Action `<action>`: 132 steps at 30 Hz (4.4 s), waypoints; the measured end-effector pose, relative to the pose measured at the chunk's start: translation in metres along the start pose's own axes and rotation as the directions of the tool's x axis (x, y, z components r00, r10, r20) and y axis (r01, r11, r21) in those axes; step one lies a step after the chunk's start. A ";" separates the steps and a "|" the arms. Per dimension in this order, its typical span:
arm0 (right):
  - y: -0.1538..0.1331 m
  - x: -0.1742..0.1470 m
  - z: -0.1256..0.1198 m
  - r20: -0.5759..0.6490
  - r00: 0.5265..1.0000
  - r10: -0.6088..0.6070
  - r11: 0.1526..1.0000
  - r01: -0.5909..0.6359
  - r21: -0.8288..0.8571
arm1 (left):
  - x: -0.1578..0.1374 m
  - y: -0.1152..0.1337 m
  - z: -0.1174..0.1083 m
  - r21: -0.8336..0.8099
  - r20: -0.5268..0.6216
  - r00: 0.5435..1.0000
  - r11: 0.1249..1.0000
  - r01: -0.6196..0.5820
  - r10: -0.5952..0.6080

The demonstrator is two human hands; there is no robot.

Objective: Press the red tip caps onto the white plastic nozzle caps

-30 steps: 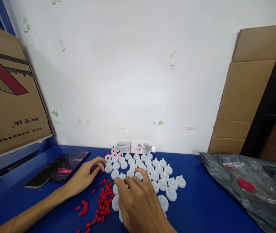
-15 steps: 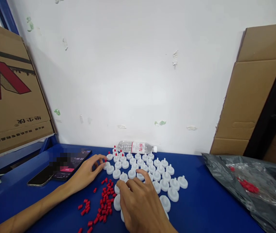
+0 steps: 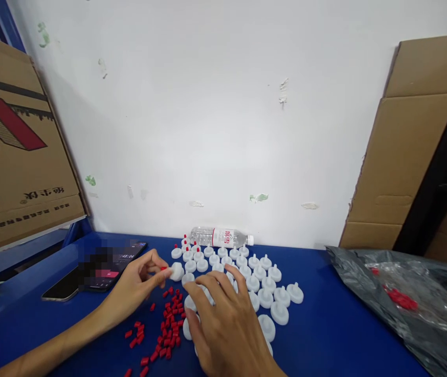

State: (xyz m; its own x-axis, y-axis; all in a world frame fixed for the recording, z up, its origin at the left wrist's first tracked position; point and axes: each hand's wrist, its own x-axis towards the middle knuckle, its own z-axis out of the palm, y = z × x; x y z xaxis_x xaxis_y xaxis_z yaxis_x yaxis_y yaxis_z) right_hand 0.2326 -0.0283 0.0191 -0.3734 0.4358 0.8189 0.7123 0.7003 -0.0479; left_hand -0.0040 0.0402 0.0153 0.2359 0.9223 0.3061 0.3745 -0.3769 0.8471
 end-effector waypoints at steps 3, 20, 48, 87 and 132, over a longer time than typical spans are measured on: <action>-0.003 -0.001 0.003 -0.004 1.000 -0.023 1.000 0.023 0.011 | -0.018 0.010 0.014 -0.154 0.112 0.994 0.988 0.032 -0.015; -0.013 0.000 0.011 -0.063 0.994 -0.088 0.993 0.092 0.073 | -0.035 0.030 0.003 0.388 0.428 0.750 0.647 -0.657 0.505; 0.023 -0.003 -0.007 -0.027 0.999 -0.047 0.994 0.044 -0.102 | -0.013 0.019 -0.007 0.574 0.365 0.921 0.746 -0.337 0.135; -0.007 -0.001 -0.001 0.056 0.991 -0.118 0.982 0.109 0.154 | 0.011 -0.025 -0.015 0.603 0.046 0.982 0.779 -0.171 0.181; 0.033 -0.004 -0.008 -0.034 0.986 0.165 0.986 -0.163 0.040 | 0.037 0.126 0.026 0.519 0.586 0.784 0.647 -0.559 0.207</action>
State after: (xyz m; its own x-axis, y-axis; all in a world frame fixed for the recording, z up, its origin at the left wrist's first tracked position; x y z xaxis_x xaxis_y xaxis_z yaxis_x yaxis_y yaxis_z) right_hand 0.2624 -0.0109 0.0186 -0.2303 0.5257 0.8189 0.7395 0.6415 -0.2038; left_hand 0.0751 0.0248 0.1222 0.7875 0.5950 0.1609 0.5760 -0.8033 0.1516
